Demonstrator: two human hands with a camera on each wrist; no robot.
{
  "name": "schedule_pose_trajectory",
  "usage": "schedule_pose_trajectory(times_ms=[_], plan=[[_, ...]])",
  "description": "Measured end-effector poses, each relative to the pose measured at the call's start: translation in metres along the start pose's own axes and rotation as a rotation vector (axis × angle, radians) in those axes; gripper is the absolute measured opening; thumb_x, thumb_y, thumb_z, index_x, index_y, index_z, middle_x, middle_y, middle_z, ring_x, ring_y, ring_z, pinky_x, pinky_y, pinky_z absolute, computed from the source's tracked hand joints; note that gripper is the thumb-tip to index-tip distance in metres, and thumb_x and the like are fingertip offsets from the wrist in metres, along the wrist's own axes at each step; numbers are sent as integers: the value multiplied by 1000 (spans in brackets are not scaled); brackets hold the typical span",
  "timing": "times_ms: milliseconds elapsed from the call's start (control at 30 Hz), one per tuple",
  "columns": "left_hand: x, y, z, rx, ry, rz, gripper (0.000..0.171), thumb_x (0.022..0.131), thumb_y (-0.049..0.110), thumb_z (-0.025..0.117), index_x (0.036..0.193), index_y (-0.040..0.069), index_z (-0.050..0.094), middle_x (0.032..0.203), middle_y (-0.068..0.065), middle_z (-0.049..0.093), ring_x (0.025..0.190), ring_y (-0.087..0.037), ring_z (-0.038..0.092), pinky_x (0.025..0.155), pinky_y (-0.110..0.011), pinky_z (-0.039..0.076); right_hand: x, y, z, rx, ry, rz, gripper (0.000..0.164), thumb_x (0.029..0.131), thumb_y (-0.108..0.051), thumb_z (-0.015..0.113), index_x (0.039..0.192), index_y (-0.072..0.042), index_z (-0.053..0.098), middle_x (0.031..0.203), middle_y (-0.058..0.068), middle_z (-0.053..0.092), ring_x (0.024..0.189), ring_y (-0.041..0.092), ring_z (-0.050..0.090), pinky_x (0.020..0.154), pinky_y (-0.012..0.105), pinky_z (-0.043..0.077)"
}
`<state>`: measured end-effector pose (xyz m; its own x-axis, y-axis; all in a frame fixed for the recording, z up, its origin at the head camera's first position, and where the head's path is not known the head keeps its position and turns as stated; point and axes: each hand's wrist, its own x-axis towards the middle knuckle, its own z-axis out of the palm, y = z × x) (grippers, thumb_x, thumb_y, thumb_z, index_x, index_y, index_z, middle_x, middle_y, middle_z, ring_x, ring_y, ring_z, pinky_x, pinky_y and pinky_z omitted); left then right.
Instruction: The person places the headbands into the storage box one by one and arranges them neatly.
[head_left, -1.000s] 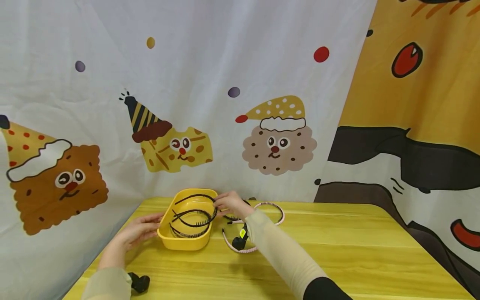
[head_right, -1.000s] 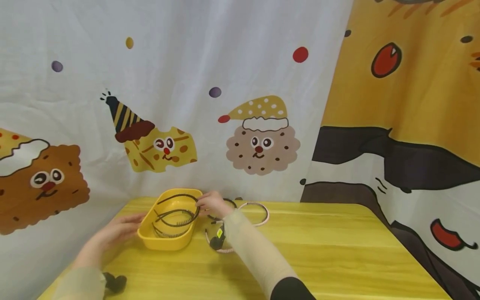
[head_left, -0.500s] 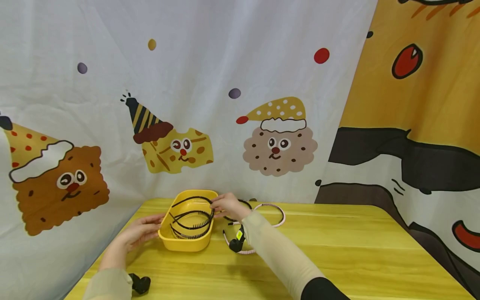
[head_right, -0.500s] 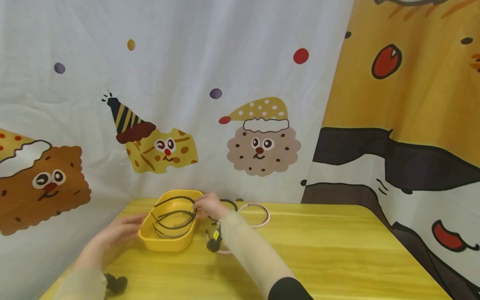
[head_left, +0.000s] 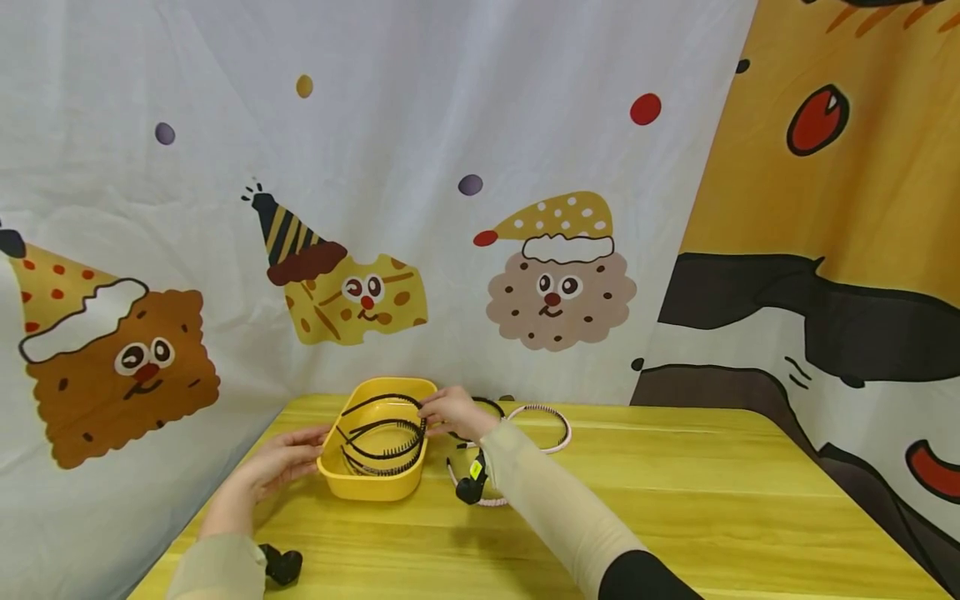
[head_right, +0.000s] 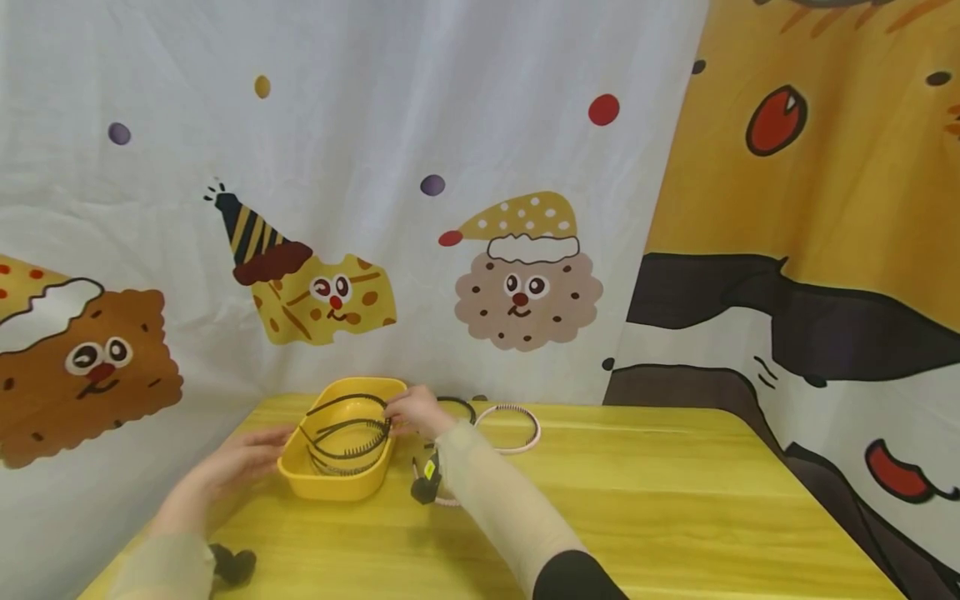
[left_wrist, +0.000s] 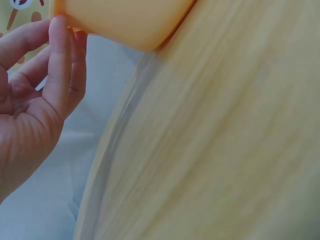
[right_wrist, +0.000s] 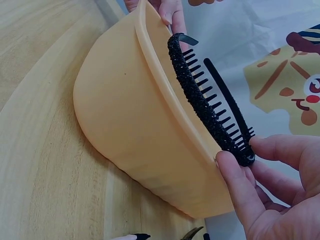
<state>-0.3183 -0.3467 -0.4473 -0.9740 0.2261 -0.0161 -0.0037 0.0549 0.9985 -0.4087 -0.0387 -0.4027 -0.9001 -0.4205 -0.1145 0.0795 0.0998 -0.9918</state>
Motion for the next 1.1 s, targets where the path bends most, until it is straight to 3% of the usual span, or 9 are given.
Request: schedule_pose_trajectory(times_ms=[500,1100], plan=[[0,1,0,-19,-1,-9,64,97,5,58,147,-12,24,122,-2,58,98,-16,64,80,-28,56,2,-1,2,2,0,4,33,88,5,64,120,12,61,100,18,62,76,23,60,86,51,52],[-2,2,1,-26,-19,9,63,97,3,57,147,-14,22,124,-5,57,97,-16,65,81,-28,55,-1,-1,3,-74,-6,-32,32,89,6,61,120,15,60,113,25,61,102,39,61,84,48,54]])
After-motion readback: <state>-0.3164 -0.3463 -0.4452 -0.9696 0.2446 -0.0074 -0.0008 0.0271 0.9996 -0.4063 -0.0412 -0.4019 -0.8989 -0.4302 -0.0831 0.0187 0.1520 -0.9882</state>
